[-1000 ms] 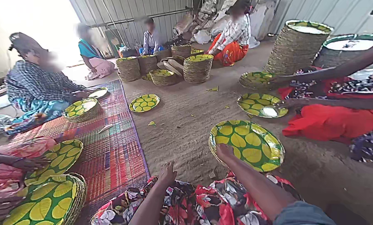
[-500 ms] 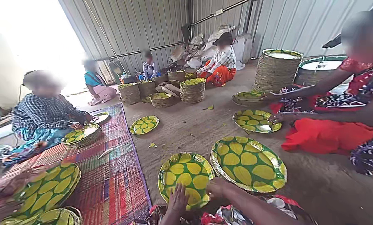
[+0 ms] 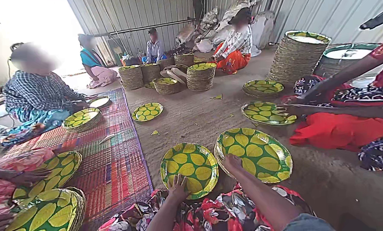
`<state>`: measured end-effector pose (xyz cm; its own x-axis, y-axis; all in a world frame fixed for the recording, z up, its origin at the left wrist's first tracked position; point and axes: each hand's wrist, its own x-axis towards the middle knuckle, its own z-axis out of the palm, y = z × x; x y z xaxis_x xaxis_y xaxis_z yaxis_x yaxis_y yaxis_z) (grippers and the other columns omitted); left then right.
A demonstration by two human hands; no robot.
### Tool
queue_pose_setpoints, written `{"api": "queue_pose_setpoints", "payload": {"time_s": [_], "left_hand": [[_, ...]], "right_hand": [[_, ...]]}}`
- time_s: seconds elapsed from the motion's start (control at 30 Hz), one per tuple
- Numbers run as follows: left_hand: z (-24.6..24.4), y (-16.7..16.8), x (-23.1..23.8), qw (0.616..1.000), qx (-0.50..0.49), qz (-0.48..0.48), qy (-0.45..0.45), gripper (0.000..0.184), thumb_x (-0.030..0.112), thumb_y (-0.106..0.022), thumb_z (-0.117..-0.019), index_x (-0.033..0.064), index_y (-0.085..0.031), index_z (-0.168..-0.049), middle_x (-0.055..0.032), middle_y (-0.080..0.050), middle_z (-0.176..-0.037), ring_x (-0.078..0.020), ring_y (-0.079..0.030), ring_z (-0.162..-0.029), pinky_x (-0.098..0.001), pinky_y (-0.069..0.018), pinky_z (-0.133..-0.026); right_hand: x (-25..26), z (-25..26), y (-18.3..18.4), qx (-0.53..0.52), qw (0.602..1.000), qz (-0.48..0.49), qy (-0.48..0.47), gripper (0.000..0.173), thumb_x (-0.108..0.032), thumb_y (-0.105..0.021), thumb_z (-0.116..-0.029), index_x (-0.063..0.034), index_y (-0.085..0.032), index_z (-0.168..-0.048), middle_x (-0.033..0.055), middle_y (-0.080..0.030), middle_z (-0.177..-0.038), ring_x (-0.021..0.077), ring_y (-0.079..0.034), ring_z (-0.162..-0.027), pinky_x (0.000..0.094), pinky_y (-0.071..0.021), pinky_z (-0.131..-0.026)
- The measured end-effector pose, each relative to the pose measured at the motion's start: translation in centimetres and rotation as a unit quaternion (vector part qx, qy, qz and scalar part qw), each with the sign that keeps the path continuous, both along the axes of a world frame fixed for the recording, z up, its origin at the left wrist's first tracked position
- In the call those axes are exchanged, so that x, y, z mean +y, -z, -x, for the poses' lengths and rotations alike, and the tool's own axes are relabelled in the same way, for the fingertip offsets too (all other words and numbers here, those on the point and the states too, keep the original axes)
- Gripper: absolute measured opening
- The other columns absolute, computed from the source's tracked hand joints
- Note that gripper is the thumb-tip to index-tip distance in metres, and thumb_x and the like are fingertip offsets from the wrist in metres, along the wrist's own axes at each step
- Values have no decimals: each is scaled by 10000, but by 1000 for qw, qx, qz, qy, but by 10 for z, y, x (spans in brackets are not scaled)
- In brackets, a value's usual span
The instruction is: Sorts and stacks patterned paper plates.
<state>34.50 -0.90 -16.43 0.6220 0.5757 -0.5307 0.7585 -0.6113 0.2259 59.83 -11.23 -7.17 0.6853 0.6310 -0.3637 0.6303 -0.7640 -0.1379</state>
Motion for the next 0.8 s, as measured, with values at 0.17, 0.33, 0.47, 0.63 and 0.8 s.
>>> {"api": "queue_pose_setpoints", "payload": {"time_s": [0.17, 0.33, 0.47, 0.63, 0.8], "left_hand": [[3, -9, 3, 988, -135, -41, -69, 692, 444, -425, -1094, 93, -206, -1649, -214, -111, -1717, -398, -67, -1597, -696, -68, -1230], [-7, -11, 12, 859, -402, -272, -164, 710, 378, -369, -1041, -93, -303, -1568, -319, -224, -1655, -472, -193, -1558, -658, -95, -1240], [0, -4, 8, 921, -271, -210, -186, 694, 360, -382, -1069, -110, -274, -1569, -283, -164, -1685, -399, -103, -1593, -576, -13, -1274], [-1, -36, 8, 915, -254, -194, -245, 393, 109, -467, -1033, -44, -602, -1369, -239, -444, -1568, -374, -353, -1509, -492, -225, -1256], [5, -46, 19, 893, -303, -213, -256, 377, 91, -515, -1000, -78, -603, -1325, -282, -494, -1504, -407, -409, -1467, -492, -289, -1228]], "right_hand": [[-9, 4, -9, -101, 978, -153, -100, 378, -177, -435, -1107, 76, -617, -1321, 313, -583, -1381, 461, -525, -1347, 631, -396, -1083], [-6, 43, 4, -60, 907, -226, -351, 279, -75, -475, -1070, 70, -673, -1202, 285, -656, -1250, 453, -660, -1160, 582, -547, -930], [7, 52, 19, 34, 901, -48, -429, 306, -124, -437, -1102, 31, -639, -1272, 280, -638, -1284, 472, -623, -1198, 632, -490, -967], [14, 45, 29, 57, 895, -11, -442, 323, -106, -413, -1109, 17, -648, -1294, 266, -640, -1314, 459, -622, -1217, 622, -477, -1008], [10, 44, 48, 68, 856, 85, -505, 318, -117, -423, -1106, 9, -649, -1290, 251, -649, -1317, 452, -606, -1249, 643, -446, -1040]]}}
